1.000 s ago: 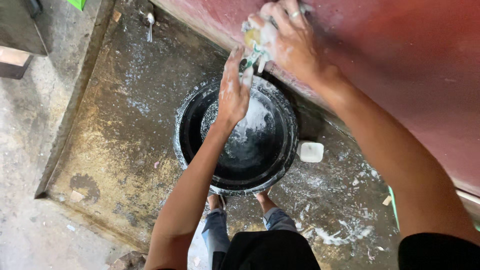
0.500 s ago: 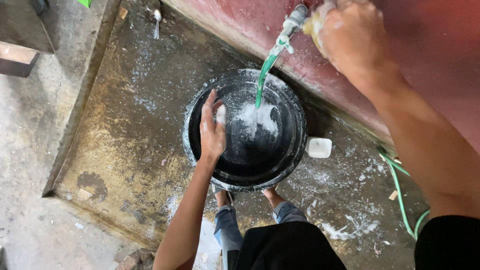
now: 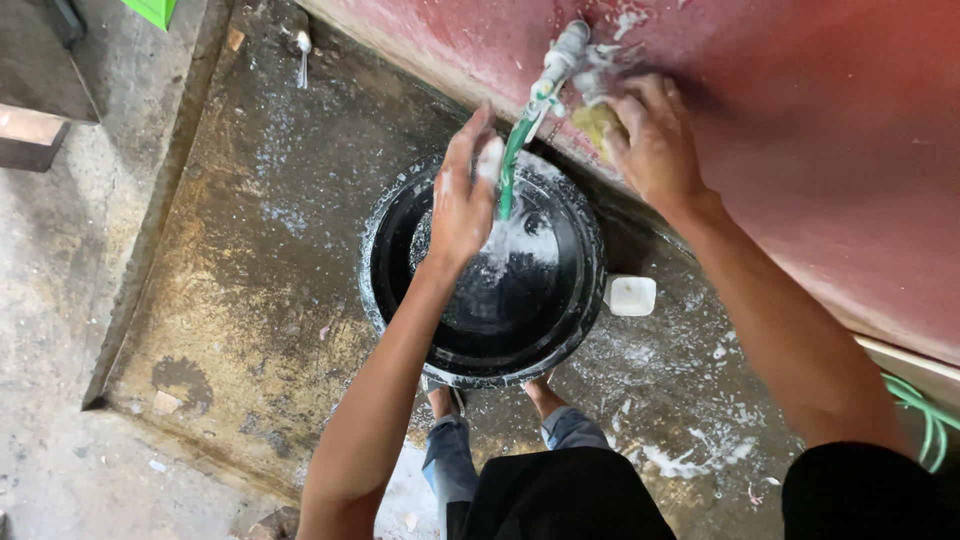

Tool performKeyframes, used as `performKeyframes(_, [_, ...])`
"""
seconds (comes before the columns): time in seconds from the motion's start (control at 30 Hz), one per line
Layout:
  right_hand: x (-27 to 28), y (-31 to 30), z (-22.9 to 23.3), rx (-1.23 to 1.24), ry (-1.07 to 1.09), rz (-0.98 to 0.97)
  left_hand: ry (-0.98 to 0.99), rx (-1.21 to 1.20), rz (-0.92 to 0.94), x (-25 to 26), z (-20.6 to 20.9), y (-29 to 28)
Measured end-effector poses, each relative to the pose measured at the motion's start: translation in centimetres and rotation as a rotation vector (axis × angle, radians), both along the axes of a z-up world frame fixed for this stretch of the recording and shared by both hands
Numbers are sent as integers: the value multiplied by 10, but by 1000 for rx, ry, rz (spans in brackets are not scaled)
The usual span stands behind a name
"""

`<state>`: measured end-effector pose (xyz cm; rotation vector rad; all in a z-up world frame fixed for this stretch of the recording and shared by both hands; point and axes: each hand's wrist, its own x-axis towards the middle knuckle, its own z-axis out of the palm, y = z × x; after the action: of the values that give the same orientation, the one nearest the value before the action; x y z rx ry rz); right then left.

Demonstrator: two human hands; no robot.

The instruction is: The person washes a knife and a pair of pliers in a basin of soapy water using a sponge, then scrubs a vertical PVC pipe on a wall.

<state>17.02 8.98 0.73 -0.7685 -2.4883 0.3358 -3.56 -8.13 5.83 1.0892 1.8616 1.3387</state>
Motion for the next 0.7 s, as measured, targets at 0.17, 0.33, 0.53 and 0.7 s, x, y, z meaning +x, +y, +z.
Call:
performKeyframes(0.17, [-12,-12,2,9,261,-142,122,66,-71,-2,-10,38])
performKeyframes(0.33, [-64,1,9,9,318,-34,-176,-73,24,1,-26,86])
performKeyframes(0.53, [-37,-38,-32,-389,354,-205,-166,-177,78,-14,-30,111])
performKeyframes(0.7, [-53,-31,-72,-1496,905,-508,14,-212,124,-13,-28,115])
